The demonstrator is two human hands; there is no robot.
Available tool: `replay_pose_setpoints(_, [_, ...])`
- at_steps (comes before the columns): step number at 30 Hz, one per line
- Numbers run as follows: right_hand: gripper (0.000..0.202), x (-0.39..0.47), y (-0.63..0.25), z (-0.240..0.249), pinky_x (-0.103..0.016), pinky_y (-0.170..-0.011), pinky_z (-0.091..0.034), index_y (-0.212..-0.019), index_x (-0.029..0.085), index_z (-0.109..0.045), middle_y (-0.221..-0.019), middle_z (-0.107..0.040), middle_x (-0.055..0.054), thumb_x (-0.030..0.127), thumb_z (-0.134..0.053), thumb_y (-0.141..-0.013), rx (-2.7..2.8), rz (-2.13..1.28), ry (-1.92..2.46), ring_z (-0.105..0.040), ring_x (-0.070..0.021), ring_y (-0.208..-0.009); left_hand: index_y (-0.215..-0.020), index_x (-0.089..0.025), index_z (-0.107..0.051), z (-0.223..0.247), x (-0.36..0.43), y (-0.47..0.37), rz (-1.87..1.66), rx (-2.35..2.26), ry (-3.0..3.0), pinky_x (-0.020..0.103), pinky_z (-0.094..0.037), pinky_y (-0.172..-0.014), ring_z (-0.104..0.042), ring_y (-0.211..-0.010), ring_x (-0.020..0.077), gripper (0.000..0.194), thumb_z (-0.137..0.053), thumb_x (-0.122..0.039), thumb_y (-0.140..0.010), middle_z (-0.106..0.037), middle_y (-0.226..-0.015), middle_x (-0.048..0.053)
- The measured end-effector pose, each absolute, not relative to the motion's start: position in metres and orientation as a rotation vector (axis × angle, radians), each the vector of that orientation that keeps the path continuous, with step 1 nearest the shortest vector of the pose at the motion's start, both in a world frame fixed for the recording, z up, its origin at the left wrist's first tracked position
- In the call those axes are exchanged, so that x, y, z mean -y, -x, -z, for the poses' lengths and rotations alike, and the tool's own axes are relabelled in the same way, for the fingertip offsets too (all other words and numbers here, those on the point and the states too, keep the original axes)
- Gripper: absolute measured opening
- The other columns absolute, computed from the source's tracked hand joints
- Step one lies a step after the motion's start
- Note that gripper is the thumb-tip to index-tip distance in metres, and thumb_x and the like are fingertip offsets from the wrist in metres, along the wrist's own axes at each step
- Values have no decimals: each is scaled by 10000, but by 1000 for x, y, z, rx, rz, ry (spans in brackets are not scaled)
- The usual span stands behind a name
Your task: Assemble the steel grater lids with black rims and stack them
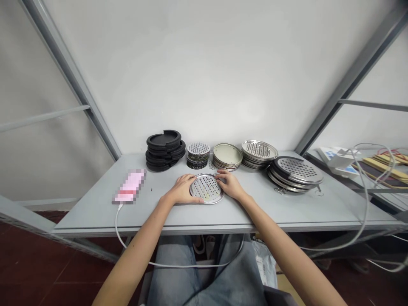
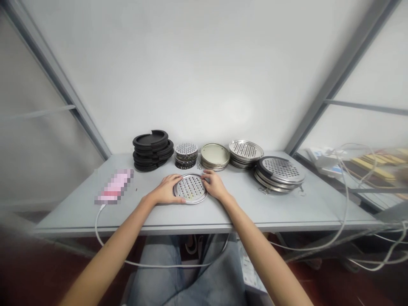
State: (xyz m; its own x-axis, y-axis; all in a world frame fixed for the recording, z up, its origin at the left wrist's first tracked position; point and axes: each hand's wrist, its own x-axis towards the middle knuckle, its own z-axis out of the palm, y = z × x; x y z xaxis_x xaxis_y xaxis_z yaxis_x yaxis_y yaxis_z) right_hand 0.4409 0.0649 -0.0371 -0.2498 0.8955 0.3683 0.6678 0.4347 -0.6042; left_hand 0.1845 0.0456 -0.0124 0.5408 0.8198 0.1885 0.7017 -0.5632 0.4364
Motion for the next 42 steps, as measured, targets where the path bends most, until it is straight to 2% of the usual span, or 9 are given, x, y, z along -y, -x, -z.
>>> replay_pose_setpoints(13, [195, -62, -440, 33, -410, -1039, -422, -871, 166, -758, -1241, -624, -135, 125, -588, -784, 1970, -437, 1358, -594, -269, -1159, -1387, -192, -485, 11, -46, -185, -496, -1281, -2429, 487, -287, -1129, -374, -1333, 383, 1043, -767, -717, -532, -432, -1441, 146])
replay_pose_setpoints(19, [178, -65, -445, 34, -392, -1027, -427, -848, 143, -759, -1198, -650, -151, 122, -619, -740, 1876, -530, 1374, -607, -268, -1142, -1378, -155, -495, 8, -46, -187, -454, -1305, -2428, 483, -290, -1131, -375, -1331, 379, 1035, -774, -699, -542, -428, -1439, 155])
replay_pose_setpoints(24, [158, -69, -448, 36, -377, -995, -452, -837, 139, -756, -1146, -683, -145, 164, -636, -737, 1779, -656, 1353, -637, -254, -1099, -1389, -180, -483, 7, -45, -186, -451, -1314, -2416, 489, -293, -1128, -372, -1334, 383, 1035, -776, -694, -540, -425, -1443, 146])
replay_pose_setpoints(27, [154, -66, -445, 35, -383, -985, -452, -805, 151, -756, -1110, -693, -124, 150, -630, -717, 1794, -598, 1370, -640, -256, -1082, -1382, -191, -495, 8, -46, -186, -457, -1304, -2418, 482, -291, -1129, -375, -1332, 375, 1014, -771, -697, -549, -429, -1440, 140])
replay_pose_setpoints(31, [179, -57, -439, 30, -359, -906, -471, -709, 168, -746, -1088, -697, -113, 174, -574, -757, 1910, -399, 1401, -656, -246, -989, -1376, -197, -506, 10, -47, -185, -462, -1288, -2416, 484, -281, -1134, -368, -1336, 371, 994, -766, -700, -560, -423, -1446, 140])
replay_pose_setpoints(37, [314, -52, -437, 28, -338, -817, -470, -583, 169, -678, -1003, -698, -105, 252, -513, -837, 1915, -329, 1389, -648, -216, -853, -1374, -206, -509, 11, -47, -184, -463, -1292, -2405, 489, -273, -1140, -358, -1342, 372, 996, -777, -693, -548, -423, -1444, 129])
replay_pose_setpoints(42, [318, -54, -438, 30, -341, -823, -470, -625, 167, -684, -926, -682, -106, 259, -494, -862, 1932, -259, 1362, -626, -224, -881, -1370, -206, -515, 12, -47, -185, -461, -1295, -2405, 496, -271, -1140, -350, -1347, 377, 1001, -768, -711, -544, -412, -1457, 134])
